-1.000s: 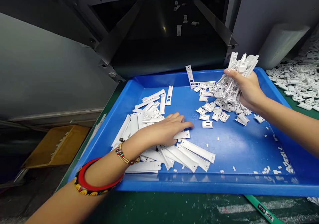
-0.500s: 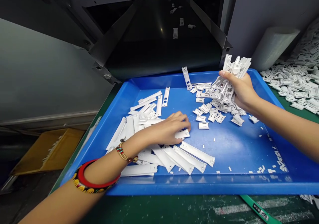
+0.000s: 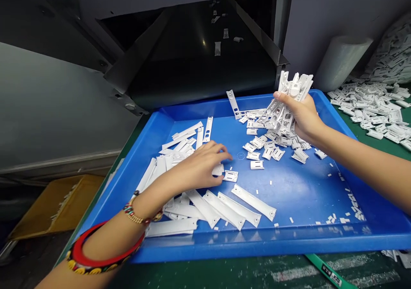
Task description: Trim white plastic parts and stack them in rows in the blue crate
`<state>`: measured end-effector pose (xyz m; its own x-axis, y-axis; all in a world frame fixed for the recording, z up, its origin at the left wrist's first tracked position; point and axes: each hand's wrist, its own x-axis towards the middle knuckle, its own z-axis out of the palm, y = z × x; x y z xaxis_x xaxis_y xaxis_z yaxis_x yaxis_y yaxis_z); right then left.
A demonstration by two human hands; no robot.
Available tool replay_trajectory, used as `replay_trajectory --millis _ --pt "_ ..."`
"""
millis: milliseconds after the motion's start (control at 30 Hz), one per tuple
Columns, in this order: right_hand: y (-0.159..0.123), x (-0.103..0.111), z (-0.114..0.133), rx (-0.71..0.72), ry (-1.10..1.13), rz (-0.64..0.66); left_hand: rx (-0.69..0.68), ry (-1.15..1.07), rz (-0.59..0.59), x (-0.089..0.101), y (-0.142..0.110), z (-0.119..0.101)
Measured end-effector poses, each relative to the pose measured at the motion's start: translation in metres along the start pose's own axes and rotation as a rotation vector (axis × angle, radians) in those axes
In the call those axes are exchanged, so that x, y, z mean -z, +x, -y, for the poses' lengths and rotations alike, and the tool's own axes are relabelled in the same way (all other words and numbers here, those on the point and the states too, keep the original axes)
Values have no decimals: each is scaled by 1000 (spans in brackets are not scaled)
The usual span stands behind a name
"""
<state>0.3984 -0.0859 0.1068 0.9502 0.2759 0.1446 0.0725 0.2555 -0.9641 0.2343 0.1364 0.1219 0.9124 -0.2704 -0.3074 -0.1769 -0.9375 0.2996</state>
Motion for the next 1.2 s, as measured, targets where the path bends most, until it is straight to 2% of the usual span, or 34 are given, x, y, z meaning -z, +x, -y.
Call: replay_trajectory --millis 100,167,233,300,333,367,400,500,567,667,767,800,867,967,1000,1100,1200 --pt "1 1 -2 6 -32 18 -113 74 -47 -15 6 0" --pt "3 2 -4 19 -45 26 -182 83 -118 -22 13 -4" --pt "5 2 -6 34 -51 26 -205 39 -298 -25 19 -10" --pt "7 3 -7 46 -45 19 -162 -35 -513 -24 23 -17" --pt "7 3 -7 48 -37 14 -145 -67 -581 -23 23 -20" --pt "7 3 -7 47 -27 8 -155 -92 -590 -22 22 -23" --pt "7 3 -7 44 -11 1 -201 -112 -526 -21 20 -26" --pt "5 1 -4 26 32 -26 -399 -143 -106 -21 12 -31" --pt "4 0 -3 21 39 -41 -429 -109 101 -21 6 -33" --pt "4 0 -2 30 23 -59 -338 -53 210 -12 2 -30" --pt "5 1 -2 48 12 -65 -186 -90 203 9 11 -23" --pt "6 1 -2 59 9 -67 -113 -107 163 17 19 -19" --pt "7 1 -2 93 2 -85 81 -113 -2 29 42 -9" --pt "9 2 -3 150 -10 -125 393 -86 -372 33 92 9" --pt "9 2 -3 159 -14 -133 464 -137 -445 30 109 14" --pt "10 2 -2 153 -32 -140 571 -270 -527 15 148 26" --pt "10 1 0 160 -37 -146 589 -299 -606 0 163 31"
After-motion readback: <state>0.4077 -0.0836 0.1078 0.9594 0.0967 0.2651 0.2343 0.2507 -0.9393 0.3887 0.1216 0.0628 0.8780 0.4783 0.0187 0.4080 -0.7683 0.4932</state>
